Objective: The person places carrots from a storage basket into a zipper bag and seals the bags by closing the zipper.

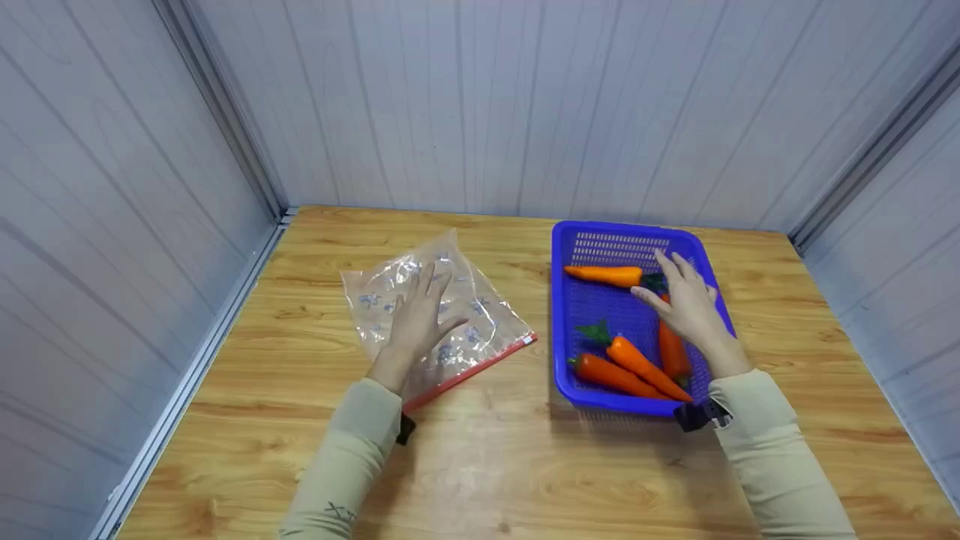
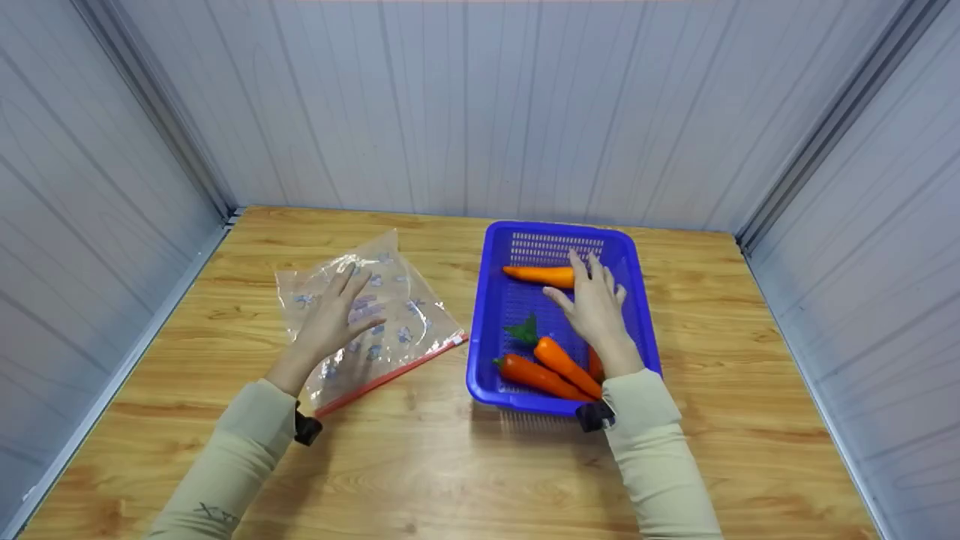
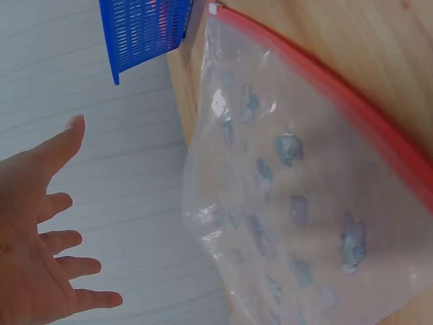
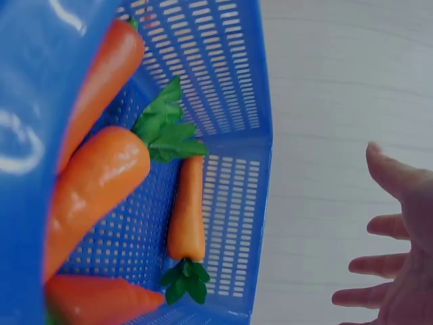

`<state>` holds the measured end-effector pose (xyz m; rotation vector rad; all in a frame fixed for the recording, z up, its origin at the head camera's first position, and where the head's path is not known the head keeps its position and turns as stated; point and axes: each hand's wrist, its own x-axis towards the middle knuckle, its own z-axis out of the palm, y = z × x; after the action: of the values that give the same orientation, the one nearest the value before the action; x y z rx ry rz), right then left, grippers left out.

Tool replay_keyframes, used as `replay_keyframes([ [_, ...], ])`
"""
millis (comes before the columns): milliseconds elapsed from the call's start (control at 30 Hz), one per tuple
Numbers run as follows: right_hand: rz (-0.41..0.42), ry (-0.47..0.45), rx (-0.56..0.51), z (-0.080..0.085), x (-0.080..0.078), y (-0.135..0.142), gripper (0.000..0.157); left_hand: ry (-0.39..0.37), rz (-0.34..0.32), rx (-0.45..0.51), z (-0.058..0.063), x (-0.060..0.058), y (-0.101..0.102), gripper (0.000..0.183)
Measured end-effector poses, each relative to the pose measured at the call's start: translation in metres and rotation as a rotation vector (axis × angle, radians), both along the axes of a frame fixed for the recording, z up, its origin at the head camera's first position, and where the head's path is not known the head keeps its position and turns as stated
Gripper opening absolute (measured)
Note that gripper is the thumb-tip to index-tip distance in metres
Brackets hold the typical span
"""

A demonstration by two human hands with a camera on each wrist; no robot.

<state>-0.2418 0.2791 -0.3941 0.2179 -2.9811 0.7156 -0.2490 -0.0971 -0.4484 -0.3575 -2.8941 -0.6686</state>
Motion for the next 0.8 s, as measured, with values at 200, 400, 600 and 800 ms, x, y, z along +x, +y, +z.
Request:
replay_keyframes([
  [200, -0.015, 0.038, -0.043, -0.003, 0.005, -0.006, 0.076, 0.005, -0.026, 0.019, -0.019, 0.011, 0.002, 0.073],
  [400, 0.017, 0.103, -0.112, -0.007, 0.010, -0.013, 0.071, -0.013, -0.060, 0.013, -0.038, 0.025, 0.003, 0.063],
  [600, 0.043, 0.152, -0.174, -0.012, 0.014, -0.016, 0.063, -0.024, -0.111, -0.027, -0.056, 0.032, 0.003, 0.052],
  [800, 0.052, 0.227, -0.223, -0.017, 0.023, -0.019, 0.058, -0.045, -0.142, -0.095, -0.067, 0.037, 0.006, 0.035],
])
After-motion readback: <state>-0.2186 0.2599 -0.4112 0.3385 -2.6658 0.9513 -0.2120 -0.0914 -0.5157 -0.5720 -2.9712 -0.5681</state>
